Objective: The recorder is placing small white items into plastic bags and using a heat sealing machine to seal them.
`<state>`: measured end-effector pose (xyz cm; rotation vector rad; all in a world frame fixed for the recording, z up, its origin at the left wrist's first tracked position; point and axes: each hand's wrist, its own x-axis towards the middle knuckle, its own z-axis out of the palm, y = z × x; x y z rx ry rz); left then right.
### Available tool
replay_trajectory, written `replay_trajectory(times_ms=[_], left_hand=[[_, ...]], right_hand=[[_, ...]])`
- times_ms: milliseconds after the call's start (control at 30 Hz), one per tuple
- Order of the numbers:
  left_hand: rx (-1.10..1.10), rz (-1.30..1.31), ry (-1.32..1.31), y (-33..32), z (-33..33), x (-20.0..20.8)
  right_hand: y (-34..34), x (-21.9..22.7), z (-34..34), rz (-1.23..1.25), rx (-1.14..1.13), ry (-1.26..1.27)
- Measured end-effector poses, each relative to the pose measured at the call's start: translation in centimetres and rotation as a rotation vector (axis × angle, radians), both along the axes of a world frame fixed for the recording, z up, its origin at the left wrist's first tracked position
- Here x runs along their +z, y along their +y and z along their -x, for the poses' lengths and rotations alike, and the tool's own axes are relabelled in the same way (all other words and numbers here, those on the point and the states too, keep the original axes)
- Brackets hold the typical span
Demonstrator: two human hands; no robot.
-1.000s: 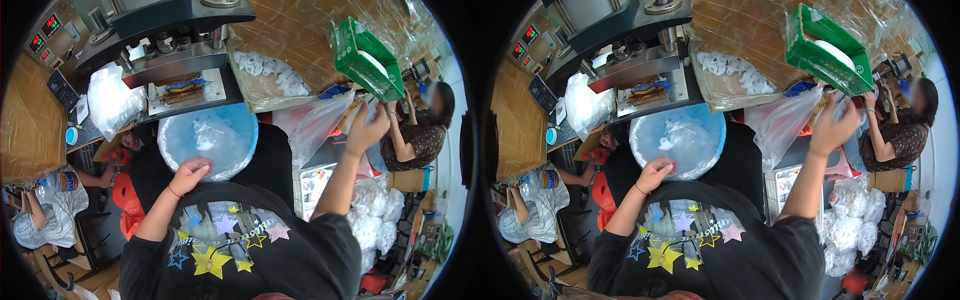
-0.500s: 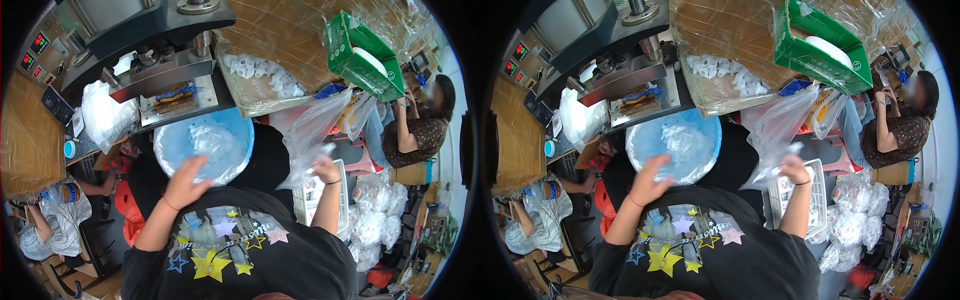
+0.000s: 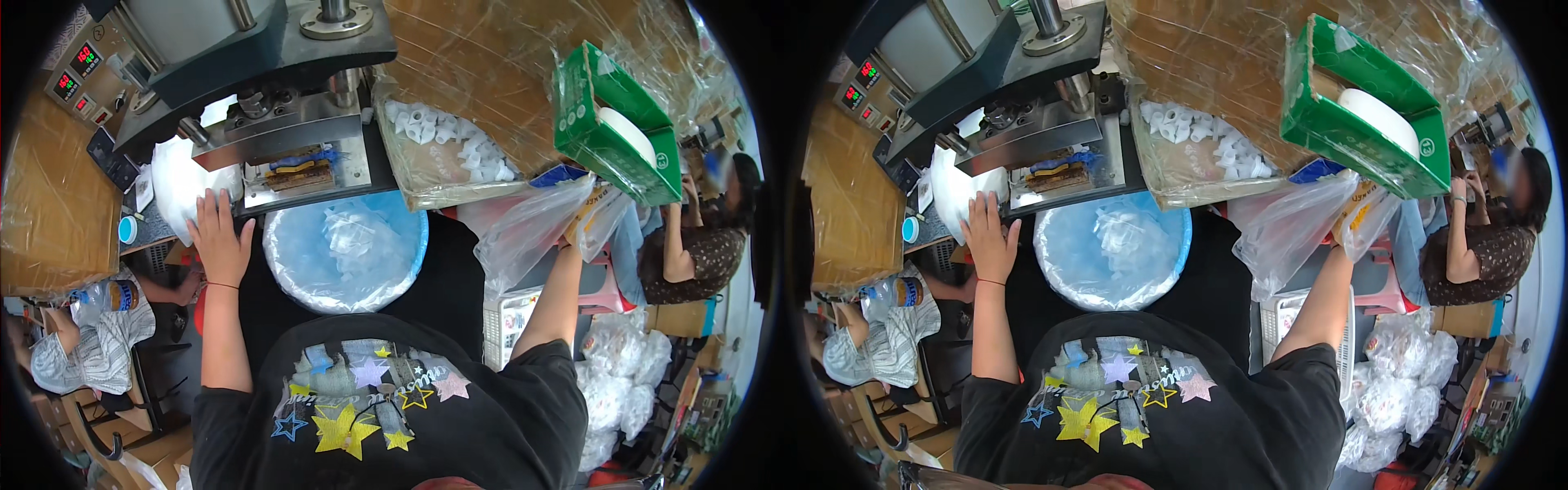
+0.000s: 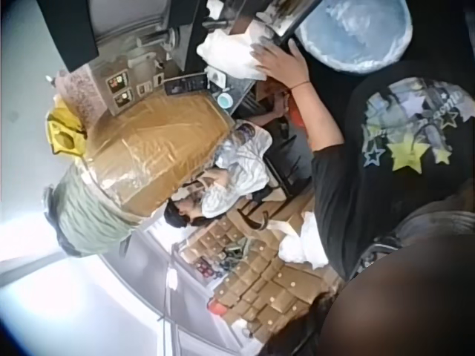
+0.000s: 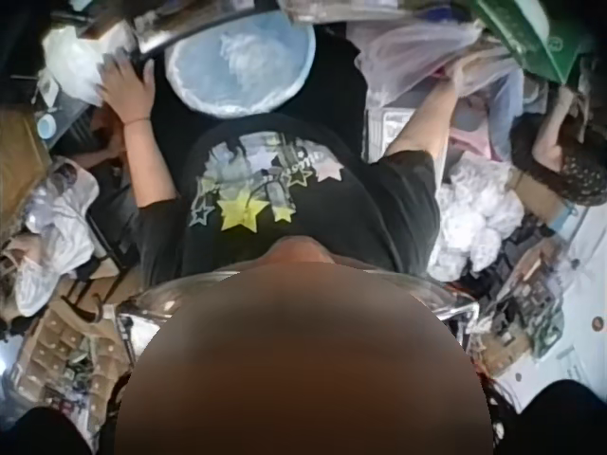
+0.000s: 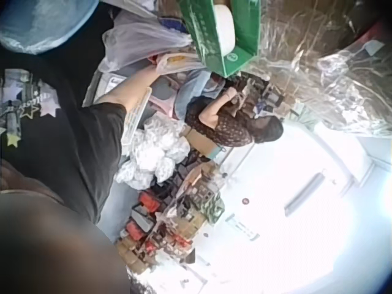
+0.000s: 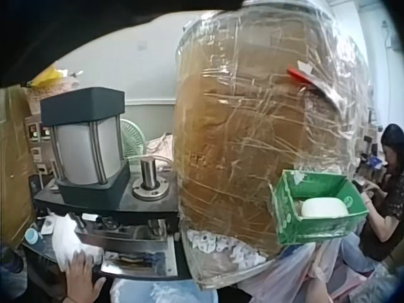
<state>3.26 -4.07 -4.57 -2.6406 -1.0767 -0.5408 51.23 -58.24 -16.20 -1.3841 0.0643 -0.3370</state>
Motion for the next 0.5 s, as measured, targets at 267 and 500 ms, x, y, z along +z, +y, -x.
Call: replay_trajectory(times_ms=[267, 500], left_hand=[[0.065, 0.036, 0.031, -0.2, -0.6, 1.1], [0.016, 0.086, -0.080, -0.8, -0.9, 1.0]], right_hand=[[8.0, -0.5, 13.2, 0.849, 0.127, -0.400], [12.1, -6.1, 3.8, 0.254, 0.110, 0.052]])
